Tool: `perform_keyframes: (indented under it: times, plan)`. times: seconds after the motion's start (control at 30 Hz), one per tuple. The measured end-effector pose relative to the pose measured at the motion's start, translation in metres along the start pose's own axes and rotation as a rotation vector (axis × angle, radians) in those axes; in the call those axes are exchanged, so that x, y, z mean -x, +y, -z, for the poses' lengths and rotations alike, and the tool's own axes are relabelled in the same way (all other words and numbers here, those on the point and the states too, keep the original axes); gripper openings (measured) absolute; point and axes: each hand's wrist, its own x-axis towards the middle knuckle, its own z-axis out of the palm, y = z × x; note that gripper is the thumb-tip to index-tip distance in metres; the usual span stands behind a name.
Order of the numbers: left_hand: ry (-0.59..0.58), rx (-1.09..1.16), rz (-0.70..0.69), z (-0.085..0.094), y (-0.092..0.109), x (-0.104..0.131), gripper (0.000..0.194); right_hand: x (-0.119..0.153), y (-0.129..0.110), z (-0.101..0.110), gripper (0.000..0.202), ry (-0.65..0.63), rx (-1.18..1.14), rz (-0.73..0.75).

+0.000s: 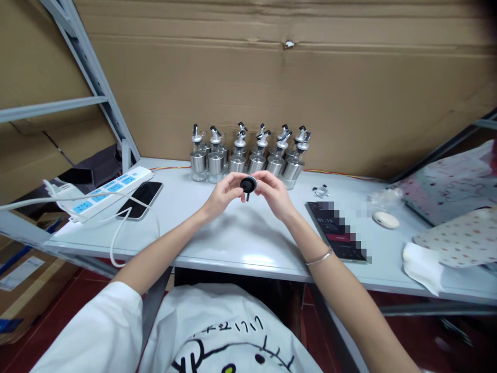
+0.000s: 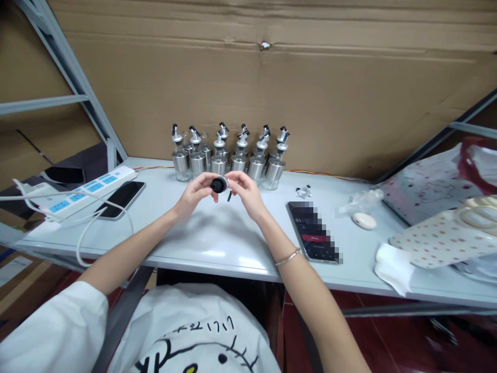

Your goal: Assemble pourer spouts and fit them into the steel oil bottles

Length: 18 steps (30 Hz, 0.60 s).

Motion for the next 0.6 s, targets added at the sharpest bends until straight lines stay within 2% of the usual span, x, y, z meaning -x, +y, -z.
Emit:
perform_keyframes:
  times: [0.13, 0.37, 0.5, 0.6]
  plan:
    - [0.063, -0.166, -0.007, -0.0005, -0.0007, 0.0019, 0.031, 0.0020, 0.0006, -0.0015, 0.025, 0.006, 0.111, 0.094]
    - [0.086, -0.426, 0.023, -0.0006, -0.0026, 0.0051, 0.027, 0.0067, 0.0026, -0.0023, 0.028, -0.045, 0.247, 0.117]
    - [0.038, -0.562, 0.056, 0.0034, -0.0004, 0.0044, 0.018, 0.0059, 0.0070, -0.0023, 0.030, -0.048, 0.268, 0.113]
    - [-0.018, -0.630, 0.076, 0.0068, 0.0000, 0.0035, 0.018, 0.0059, 0.0087, -0.0031, 0.034, -0.060, 0.272, 0.095]
